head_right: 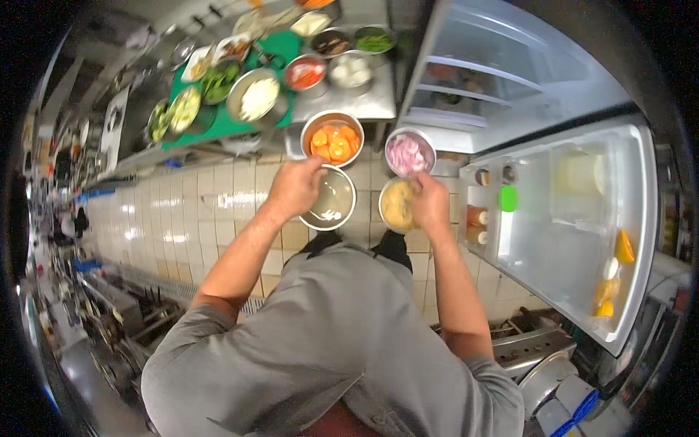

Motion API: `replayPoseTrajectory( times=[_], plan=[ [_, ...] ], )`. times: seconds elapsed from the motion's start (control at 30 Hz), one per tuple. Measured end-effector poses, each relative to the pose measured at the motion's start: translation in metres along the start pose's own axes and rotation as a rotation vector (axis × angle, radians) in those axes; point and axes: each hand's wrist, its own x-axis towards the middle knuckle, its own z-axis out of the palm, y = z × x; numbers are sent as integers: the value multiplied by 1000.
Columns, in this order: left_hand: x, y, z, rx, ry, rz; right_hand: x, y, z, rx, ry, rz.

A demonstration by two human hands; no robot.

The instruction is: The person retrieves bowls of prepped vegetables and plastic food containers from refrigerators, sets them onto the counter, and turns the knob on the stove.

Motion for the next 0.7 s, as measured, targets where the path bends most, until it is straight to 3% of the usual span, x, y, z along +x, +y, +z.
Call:
replayPoseTrajectory(
  times=[0.23,0.3,0.7],
  plan=[
    [-79,-110,-99,64,118,-144,91,-78,131,-56,173,-9],
    [-94,-130,-124,73,143,-194,117,-91,152,-111,284,77],
    [-93,-216,-290,46,278,-351,219,-121,183,-95,435,206]
  ],
)
